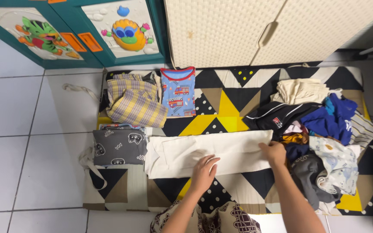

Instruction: The person folds multiple garments one by one on a patterned floor mat, including a blue shirt with fire trucks, a white shirt, a patterned shirt, a gray shirt, and a dark blue shirt. Each item is smoothed and folded into a compact rectangle and placed in a growing stack.

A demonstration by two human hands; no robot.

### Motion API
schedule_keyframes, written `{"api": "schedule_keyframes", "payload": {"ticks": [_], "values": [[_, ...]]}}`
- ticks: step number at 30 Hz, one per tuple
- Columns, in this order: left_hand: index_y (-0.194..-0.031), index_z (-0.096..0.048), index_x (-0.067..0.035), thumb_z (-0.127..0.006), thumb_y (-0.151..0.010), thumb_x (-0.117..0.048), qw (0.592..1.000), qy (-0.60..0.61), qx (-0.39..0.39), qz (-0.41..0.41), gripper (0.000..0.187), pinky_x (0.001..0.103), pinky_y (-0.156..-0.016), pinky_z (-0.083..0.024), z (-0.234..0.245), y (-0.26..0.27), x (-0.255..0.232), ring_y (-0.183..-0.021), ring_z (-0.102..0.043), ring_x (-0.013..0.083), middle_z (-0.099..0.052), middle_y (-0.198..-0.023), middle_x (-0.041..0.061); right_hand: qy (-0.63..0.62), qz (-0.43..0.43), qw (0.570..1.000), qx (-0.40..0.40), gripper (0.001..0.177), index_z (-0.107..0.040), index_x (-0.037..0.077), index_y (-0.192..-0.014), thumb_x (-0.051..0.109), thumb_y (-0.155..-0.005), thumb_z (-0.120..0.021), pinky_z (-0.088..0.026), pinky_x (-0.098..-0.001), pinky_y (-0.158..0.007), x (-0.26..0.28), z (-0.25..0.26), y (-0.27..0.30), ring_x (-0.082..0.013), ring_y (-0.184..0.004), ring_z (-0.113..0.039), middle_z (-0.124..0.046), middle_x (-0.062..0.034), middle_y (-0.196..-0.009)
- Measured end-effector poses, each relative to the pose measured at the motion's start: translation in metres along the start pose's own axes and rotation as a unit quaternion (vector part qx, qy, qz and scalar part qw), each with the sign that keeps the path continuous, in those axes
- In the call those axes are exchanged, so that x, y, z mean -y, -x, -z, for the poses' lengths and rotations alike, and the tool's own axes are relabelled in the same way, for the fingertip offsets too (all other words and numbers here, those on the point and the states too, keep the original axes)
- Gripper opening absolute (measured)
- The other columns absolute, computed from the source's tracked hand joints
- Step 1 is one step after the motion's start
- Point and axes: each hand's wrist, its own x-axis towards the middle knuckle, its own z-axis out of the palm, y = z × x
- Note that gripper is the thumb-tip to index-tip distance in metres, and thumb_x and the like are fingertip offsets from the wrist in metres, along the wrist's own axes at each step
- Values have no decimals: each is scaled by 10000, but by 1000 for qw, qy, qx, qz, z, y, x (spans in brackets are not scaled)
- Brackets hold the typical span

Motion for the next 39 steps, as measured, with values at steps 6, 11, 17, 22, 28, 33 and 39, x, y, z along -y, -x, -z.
{"api": "schedule_keyframes", "payload": {"ticks": [6, 11, 17, 22, 28, 33, 39], "values": [[-1424, -498, -256, -566, -953, -467, 732, 550, 23, 402, 521, 359, -799, -535, -43, -59, -5, -980, -687, 186, -688, -1268, 46, -9, 128, 985, 111, 509, -688, 60, -1188, 395, -814, -773, -598, -440, -799, 66, -9, 85, -339, -918, -756, -767, -166, -990], [-1384, -588, -66, -735, -879, -272, 894, 345, -37, 283, 565, 347, -756, -505, -92, -64, 28, -870, -632, 222, -731, -1129, 114, -82, 134, 986, 61, 346, -706, 54, -1239, 228, -950, -630, -584, -400, -890, 74, 2, 118, -310, -979, -785, -779, -199, -1041], [-1279, -656, -41, -725, -793, -97, 920, 274, -74, 271, 494, 312, -803, -556, -113, -49, 44, -892, -726, 179, -771, -1047, 97, -9, 341, 938, -60, 340, -628, 48, -1314, 161, -1006, -540, -451, -433, -1140, 46, -31, 100, -370, -1373, -549, -610, -151, -1464], [-1236, -653, -45, -714, -778, -75, 915, 305, -54, 258, 463, 309, -775, -565, -96, -42, 33, -860, -734, 174, -780, -1011, 94, 164, 372, 913, -28, 639, -386, 45, -1531, 369, -986, -469, -246, -577, -1146, 31, -76, 96, -478, -1465, -256, -343, -178, -1607], [-1178, -699, -28, -756, -851, -154, 924, 259, -27, 281, 356, 320, -778, -554, -85, -49, 19, -862, -708, 207, -771, -991, 137, 92, 337, 937, 9, 645, -363, 96, -1571, 407, -1009, -422, -135, -593, -1198, 18, -85, 95, -428, -1524, -185, -288, -158, -1656], [-1387, -599, -89, -695, -947, -192, 907, 406, 68, 87, 462, 322, -980, -513, -94, -71, -33, -1174, -632, 177, -663, -1341, 78, -358, 164, 918, -52, 529, -492, 48, -1457, 420, -1090, -410, -379, -430, -1133, 9, -44, 85, -268, -1333, -521, -549, -140, -1457], [-1232, -699, -107, -646, -950, -108, 982, 138, 129, 28, 287, 421, -1025, -509, -99, -78, -82, -1160, -660, 306, -692, -1240, 118, -342, 224, 866, -288, 217, -632, -12, -1264, 175, -1159, -592, -496, -254, -930, -8, 27, 90, -125, -1041, -606, -657, -104, -1173]]}}
